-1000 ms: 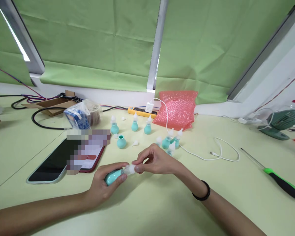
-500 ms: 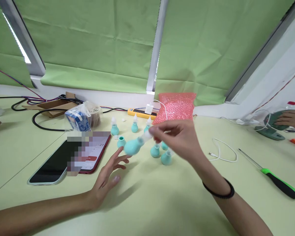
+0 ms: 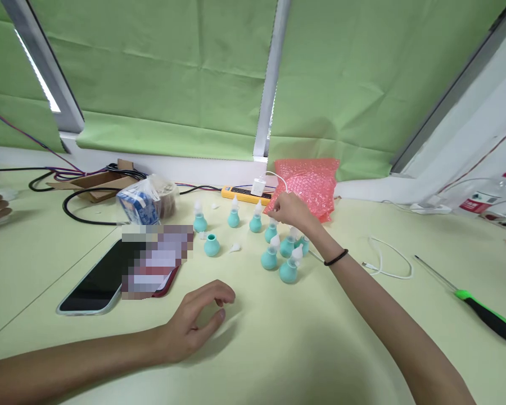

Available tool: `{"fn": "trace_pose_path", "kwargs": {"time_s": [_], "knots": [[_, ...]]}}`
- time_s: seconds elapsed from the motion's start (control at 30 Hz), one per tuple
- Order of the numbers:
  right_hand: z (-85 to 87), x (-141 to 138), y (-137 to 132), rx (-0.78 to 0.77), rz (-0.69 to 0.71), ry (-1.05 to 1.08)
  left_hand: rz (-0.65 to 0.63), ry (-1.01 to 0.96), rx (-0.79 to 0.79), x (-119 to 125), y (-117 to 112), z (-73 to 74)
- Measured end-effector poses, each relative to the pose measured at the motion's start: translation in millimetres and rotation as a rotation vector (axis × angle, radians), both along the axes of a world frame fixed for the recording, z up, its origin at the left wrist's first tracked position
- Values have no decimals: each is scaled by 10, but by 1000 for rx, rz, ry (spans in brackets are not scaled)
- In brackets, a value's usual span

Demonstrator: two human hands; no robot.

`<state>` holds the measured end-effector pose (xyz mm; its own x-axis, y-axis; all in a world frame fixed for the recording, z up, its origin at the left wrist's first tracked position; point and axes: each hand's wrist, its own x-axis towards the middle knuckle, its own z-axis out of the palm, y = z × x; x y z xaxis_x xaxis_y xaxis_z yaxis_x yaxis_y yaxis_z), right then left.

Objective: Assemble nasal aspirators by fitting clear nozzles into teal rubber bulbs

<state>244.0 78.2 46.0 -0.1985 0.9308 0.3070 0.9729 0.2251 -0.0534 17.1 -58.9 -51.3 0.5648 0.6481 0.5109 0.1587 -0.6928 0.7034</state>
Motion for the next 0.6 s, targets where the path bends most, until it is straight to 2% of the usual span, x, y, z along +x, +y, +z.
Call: {"fn": "trace_pose_path", "kwargs": {"time_s": [0.17, 0.23, 0.3, 0.37, 0.43, 0.6], "knots": [[111, -222, -157, 120, -81, -73, -5, 14, 27, 13, 9, 15], [153, -404, -257, 238, -40, -113, -13, 21, 34, 13, 9, 16], [168, -610, -337, 274, 78, -99, -17, 25, 42, 11, 8, 10], [156, -813, -362, 190, 239, -76, -19, 26, 50, 7, 5, -2], [120, -997, -313, 44, 329, -72, -26, 34, 61, 3, 2, -15], [-23, -1364, 36, -270, 374, -146, -37, 70, 126, -6, -10, -28]]}}
